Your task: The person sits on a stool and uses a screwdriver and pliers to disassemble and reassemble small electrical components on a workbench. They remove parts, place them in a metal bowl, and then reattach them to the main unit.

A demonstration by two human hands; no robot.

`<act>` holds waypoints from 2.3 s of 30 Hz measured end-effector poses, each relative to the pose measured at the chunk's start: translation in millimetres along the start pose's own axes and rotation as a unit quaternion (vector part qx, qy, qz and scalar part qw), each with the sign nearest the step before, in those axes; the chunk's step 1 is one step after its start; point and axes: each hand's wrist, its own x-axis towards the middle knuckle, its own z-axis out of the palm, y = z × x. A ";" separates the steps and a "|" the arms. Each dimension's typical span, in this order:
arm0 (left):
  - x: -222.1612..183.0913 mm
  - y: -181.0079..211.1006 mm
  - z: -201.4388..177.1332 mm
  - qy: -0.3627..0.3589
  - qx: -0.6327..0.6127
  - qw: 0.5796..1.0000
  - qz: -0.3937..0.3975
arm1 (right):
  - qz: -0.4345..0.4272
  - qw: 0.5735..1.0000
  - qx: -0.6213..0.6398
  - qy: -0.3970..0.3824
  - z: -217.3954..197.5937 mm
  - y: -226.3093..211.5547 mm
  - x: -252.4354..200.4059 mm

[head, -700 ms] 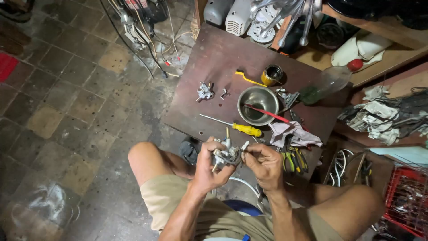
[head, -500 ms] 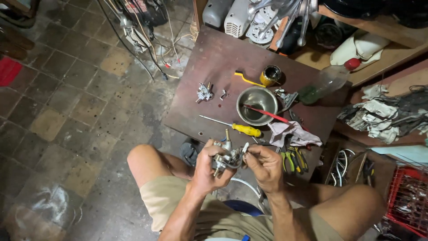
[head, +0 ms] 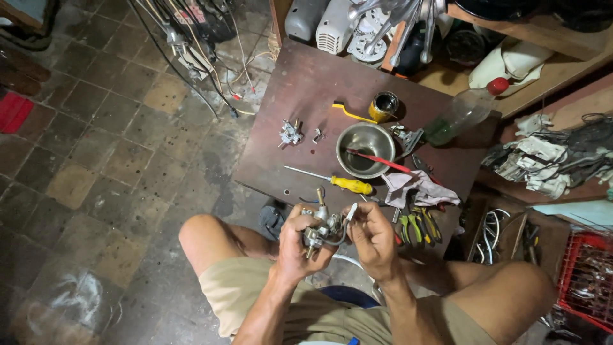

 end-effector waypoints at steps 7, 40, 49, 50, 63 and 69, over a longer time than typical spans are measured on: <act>-23.1 -14.6 -2.1 0.001 -0.010 1.000 -0.026 | 0.050 0.994 -0.097 -0.017 -5.4 22.2 1.1; -93.0 -107.6 -1.0 0.301 -0.301 0.714 -0.555 | 0.036 0.650 -0.740 -0.172 -98.6 198.8 173.3; -86.4 -102.1 -5.0 0.293 -0.320 0.706 -0.560 | 0.028 0.574 -0.784 -0.234 -99.5 240.4 188.0; -85.4 -102.3 -4.5 0.290 -0.330 0.703 -0.560 | 0.035 0.598 -0.767 -0.228 -100.8 244.5 189.7; -80.9 -101.2 5.1 0.193 -0.449 0.680 -0.546 | -0.116 0.867 -0.481 -0.059 -51.5 84.3 98.7; -100.0 -103.7 13.1 0.145 -0.450 0.676 -0.565 | -0.207 0.863 -0.448 -0.106 1.4 51.6 64.8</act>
